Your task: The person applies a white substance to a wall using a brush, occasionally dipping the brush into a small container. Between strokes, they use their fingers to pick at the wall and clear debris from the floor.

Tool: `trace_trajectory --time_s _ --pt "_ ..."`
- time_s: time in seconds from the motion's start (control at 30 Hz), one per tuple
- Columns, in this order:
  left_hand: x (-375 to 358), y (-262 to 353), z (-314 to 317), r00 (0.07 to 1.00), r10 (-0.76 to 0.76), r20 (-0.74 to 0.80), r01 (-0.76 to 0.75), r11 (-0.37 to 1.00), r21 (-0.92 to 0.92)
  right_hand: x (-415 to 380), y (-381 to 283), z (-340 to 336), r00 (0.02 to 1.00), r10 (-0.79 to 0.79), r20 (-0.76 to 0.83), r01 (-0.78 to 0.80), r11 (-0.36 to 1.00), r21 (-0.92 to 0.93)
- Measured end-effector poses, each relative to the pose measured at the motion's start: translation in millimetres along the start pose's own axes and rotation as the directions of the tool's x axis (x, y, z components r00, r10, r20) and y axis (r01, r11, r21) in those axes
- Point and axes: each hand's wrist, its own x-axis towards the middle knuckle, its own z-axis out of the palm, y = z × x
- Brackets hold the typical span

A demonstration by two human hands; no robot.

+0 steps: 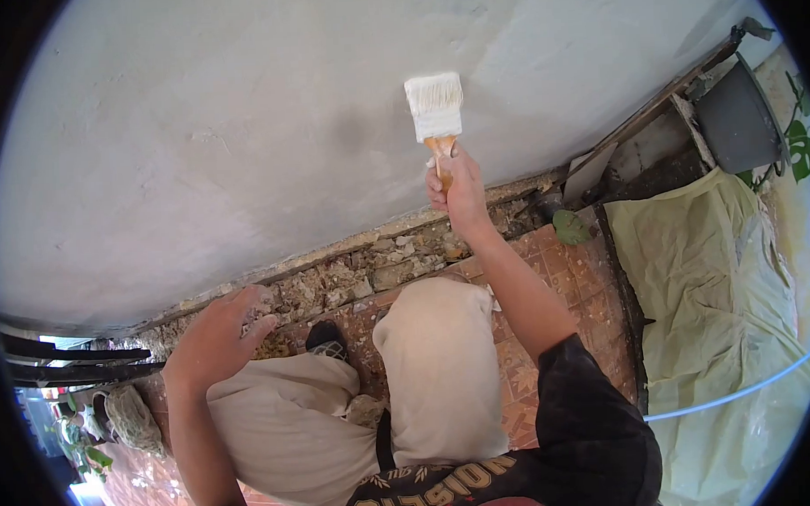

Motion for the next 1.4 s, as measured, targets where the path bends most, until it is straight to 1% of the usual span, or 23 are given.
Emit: trace_trajectory --time_s 0.1,0.23,0.3,0.37,0.4,0.43,0.47,0.53,0.67,0.7,0.73,0.77,0.8,0.87,0.93,0.97,1.03,1.1,1.17,1.23,1.3,1.37,1.4 --pt "0.4 -2.9 2.8 1.000 0.023 -0.017 -0.023 1.000 0.000 4.4 48.1 -23.5 0.999 0.044 -0.007 -0.044 0.999 -0.007" --pt "2.2 -0.7 2.0 0.999 0.043 -0.012 -0.043 0.999 -0.001 -15.7 123.3 -62.3 0.984 0.060 -0.166 -0.085 0.986 -0.146" --pt "3.1 -1.9 1.2 0.999 0.036 0.016 -0.036 0.999 -0.016 -23.6 119.7 -58.7 0.975 0.049 -0.215 -0.089 0.980 -0.178" --pt "5.0 -2.9 5.4 0.998 0.066 -0.009 -0.065 0.997 0.052 -32.2 104.6 -56.8 0.985 0.047 -0.167 -0.058 0.997 -0.060" --pt "5.7 -2.0 6.8 0.998 0.069 -0.002 -0.069 0.996 0.050 -29.4 95.6 -54.0 0.983 0.052 -0.174 -0.064 0.996 -0.061" --pt "6.6 -0.6 7.3 0.996 0.084 -0.006 -0.084 0.995 0.052 -17.4 85.9 -50.4 0.979 -0.166 -0.117 0.125 0.946 -0.299" --pt "7.2 0.6 7.3 0.995 0.097 -0.016 -0.096 0.994 0.057 -5.0 72.6 -43.1 0.933 -0.360 -0.007 0.308 0.808 -0.503" --pt "6.4 3.2 6.6 0.997 0.080 -0.014 -0.079 0.995 0.058 -0.3 9.8 -4.4 0.978 -0.195 -0.078 0.184 0.974 -0.131" --pt "4.2 -1.6 11.4 0.995 0.088 -0.042 -0.085 0.993 0.081 27.1 8.4 3.0 0.974 -0.228 0.020 0.227 0.973 0.028" --pt "4.2 -0.7 11.9 0.995 0.091 -0.043 -0.087 0.993 0.085 34.2 36.7 -7.3 0.957 -0.291 0.006 0.281 0.918 -0.281" --pt "3.9 0.0 11.5 0.996 0.085 -0.034 -0.083 0.994 0.072 40.7 66.1 -19.4 0.935 -0.355 0.013 0.300 0.771 -0.562" --pt "3.4 -0.2 10.6 0.997 0.078 -0.029 -0.077 0.995 0.062 38.4 93.8 -32.1 0.784 -0.607 0.130 0.497 0.490 -0.716" --pt "3.3 -2.0 12.0 0.996 0.077 -0.034 -0.074 0.995 0.072 29.0 127.1 -46.8 0.569 -0.769 0.293 0.593 0.137 -0.793" --pt "4.0 -5.7 15.1 0.991 0.113 -0.067 -0.107 0.990 0.091 1.9 206.5 -86.1 0.607 -0.733 0.309 0.525 0.077 -0.848" --pt "5.2 -0.5 11.3 0.992 0.107 -0.061 -0.101 0.991 0.086 -42.4 229.0 -96.7 0.754 -0.617 0.223 0.454 0.245 -0.857" --pt "5.5 2.7 11.9 0.994 0.098 -0.044 -0.095 0.993 0.065 -41.1 224.5 -93.3 0.754 -0.618 0.224 0.456 0.247 -0.855" --pt "7.0 9.6 11.3 0.995 0.099 -0.027 -0.098 0.994 0.041 -50.3 203.8 -87.9 0.836 -0.546 0.063 0.393 0.514 -0.762" --pt "8.8 13.2 9.8 0.994 0.106 -0.008 -0.106 0.994 0.033 -21.8 160.8 -73.6 0.892 -0.453 -0.004 0.347 0.690 -0.635" --pt "9.7 13.6 11.3 0.992 0.122 -0.038 -0.120 0.992 0.039 0.7 85.4 -35.6 0.932 -0.351 -0.089 0.328 0.923 -0.201" --pt "10.1 8.9 14.8 0.990 0.130 -0.048 -0.128 0.991 0.047 20.0 33.9 -11.6 0.947 -0.318 -0.049 0.317 0.948 -0.030" --pt "11.9 11.8 15.3 0.989 0.142 -0.051 -0.139 0.989 0.054 39.9 24.8 -5.2 0.955 -0.297 -0.015 0.297 0.955 0.017" --pt "12.5 17.2 11.2 0.998 0.059 0.018 -0.058 0.998 -0.033 40.6 38.8 -10.5 0.960 -0.280 0.010 0.278 0.958 0.075" --pt "13.3 17.3 11.0 0.998 0.062 0.021 -0.062 0.998 -0.017 42.2 70.4 -19.7 0.894 -0.447 0.009 0.433 0.861 -0.265"
